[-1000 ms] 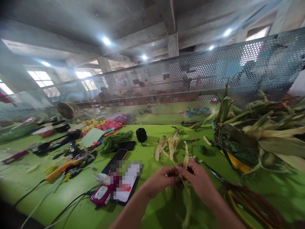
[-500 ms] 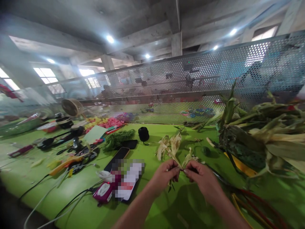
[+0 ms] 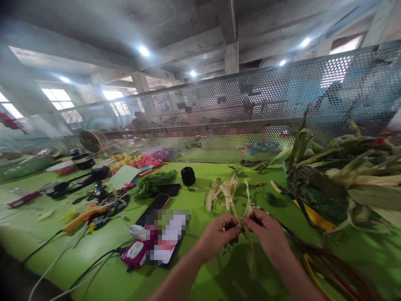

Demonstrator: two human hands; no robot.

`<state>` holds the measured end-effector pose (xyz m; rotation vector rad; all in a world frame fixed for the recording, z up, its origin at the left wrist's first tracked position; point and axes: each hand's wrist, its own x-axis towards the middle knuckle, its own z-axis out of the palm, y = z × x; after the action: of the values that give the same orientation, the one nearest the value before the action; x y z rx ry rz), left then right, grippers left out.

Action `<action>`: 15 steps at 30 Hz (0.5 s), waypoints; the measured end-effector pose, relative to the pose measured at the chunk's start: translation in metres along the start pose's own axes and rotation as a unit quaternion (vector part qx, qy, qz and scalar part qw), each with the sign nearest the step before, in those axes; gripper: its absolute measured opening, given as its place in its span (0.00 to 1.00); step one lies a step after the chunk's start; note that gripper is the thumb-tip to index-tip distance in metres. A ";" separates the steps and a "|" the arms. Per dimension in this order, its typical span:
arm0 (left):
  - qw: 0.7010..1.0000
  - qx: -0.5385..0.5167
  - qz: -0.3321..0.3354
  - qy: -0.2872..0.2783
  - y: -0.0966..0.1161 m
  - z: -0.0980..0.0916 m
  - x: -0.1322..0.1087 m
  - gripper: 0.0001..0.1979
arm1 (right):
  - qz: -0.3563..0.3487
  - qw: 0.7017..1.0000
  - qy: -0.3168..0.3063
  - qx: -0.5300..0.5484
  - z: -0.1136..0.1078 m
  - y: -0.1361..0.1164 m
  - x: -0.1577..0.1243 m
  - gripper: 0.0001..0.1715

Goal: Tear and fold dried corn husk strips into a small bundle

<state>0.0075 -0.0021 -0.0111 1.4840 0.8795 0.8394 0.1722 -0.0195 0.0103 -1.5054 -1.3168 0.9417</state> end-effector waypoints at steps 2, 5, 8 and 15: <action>1.000 0.007 0.000 -0.014 0.002 0.001 -0.002 0.08 | 0.008 1.000 0.014 -0.007 0.001 0.000 0.000 0.12; 1.000 0.010 -0.002 -0.019 0.001 0.003 -0.002 0.08 | -0.005 0.999 0.030 -0.025 0.001 0.002 0.002 0.12; 0.998 -0.062 -0.010 0.021 -0.004 0.007 0.002 0.11 | -0.033 0.997 0.046 -0.050 -0.004 0.005 0.003 0.14; 0.958 -0.251 -0.003 0.143 -0.015 0.001 0.013 0.18 | -0.201 0.964 0.092 -0.148 0.004 0.007 -0.012 0.14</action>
<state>0.0131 0.0097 -0.0254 0.9297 0.8016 1.1915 0.1694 -0.0312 0.0020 -1.4256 -1.5960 0.3489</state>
